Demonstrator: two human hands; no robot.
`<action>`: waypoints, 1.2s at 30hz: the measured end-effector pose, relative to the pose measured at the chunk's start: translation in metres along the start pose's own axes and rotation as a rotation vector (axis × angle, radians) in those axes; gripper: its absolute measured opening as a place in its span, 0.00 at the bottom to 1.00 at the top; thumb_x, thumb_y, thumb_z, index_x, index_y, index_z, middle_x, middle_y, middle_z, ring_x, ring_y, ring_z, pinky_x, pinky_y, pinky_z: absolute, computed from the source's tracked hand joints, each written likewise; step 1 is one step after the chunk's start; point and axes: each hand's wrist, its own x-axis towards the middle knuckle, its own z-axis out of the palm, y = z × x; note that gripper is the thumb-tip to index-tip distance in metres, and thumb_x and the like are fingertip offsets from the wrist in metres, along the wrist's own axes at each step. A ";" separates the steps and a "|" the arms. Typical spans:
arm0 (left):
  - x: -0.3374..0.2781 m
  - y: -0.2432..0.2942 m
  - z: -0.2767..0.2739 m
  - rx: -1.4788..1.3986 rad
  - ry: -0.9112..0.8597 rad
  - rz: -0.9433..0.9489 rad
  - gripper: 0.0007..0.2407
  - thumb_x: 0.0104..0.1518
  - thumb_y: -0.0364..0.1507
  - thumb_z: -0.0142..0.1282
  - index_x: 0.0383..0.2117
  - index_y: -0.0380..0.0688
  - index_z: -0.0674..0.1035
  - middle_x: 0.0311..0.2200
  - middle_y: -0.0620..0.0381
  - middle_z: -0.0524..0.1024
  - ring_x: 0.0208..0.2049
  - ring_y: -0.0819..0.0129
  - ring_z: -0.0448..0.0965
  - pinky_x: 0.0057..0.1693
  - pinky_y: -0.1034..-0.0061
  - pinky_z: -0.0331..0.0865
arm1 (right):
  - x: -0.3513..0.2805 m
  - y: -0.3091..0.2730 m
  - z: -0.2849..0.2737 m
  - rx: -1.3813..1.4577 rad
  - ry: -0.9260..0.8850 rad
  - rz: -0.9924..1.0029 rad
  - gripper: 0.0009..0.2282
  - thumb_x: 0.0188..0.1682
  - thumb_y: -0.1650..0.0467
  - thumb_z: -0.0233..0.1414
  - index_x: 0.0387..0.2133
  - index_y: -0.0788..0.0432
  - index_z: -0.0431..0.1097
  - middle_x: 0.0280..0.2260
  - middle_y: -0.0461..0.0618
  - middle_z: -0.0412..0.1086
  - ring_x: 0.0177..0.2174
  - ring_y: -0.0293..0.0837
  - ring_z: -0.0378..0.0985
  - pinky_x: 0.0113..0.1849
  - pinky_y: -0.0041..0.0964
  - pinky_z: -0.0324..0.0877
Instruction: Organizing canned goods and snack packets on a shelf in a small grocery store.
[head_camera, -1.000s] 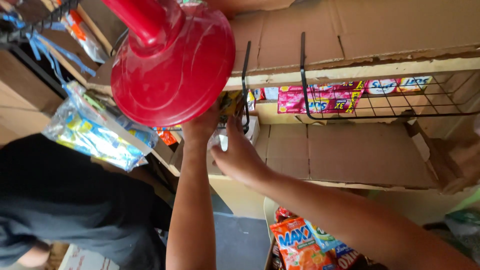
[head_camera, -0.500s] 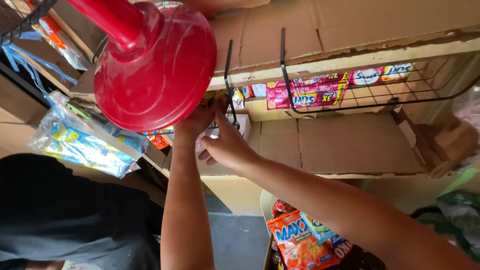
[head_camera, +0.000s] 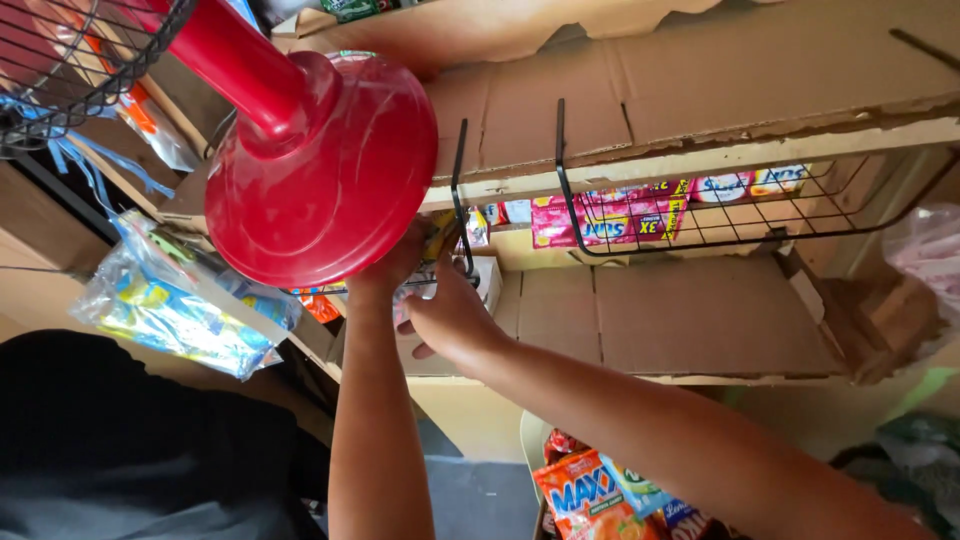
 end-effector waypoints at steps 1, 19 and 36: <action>-0.001 0.002 0.000 0.001 -0.001 0.000 0.14 0.61 0.40 0.51 0.44 0.45 0.80 0.41 0.50 0.81 0.45 0.50 0.78 0.52 0.59 0.70 | 0.011 0.008 -0.001 0.001 0.000 0.000 0.35 0.48 0.74 0.47 0.70 0.48 0.39 0.55 0.51 0.60 0.34 0.48 0.82 0.25 0.44 0.79; -0.012 0.038 -0.022 -0.298 -0.166 -0.253 0.15 0.58 0.43 0.61 0.38 0.45 0.82 0.34 0.56 0.83 0.38 0.60 0.81 0.48 0.66 0.71 | 0.026 0.027 0.006 0.138 -0.073 -0.037 0.23 0.43 0.77 0.49 0.56 0.63 0.63 0.46 0.54 0.71 0.36 0.45 0.82 0.30 0.40 0.79; -0.026 -0.002 -0.008 -0.063 -0.011 0.216 0.17 0.62 0.41 0.60 0.48 0.40 0.80 0.43 0.47 0.81 0.46 0.50 0.77 0.49 0.59 0.66 | 0.051 0.023 -0.002 0.237 0.027 0.083 0.15 0.54 0.61 0.47 0.44 0.59 0.64 0.26 0.55 0.73 0.19 0.47 0.79 0.19 0.39 0.71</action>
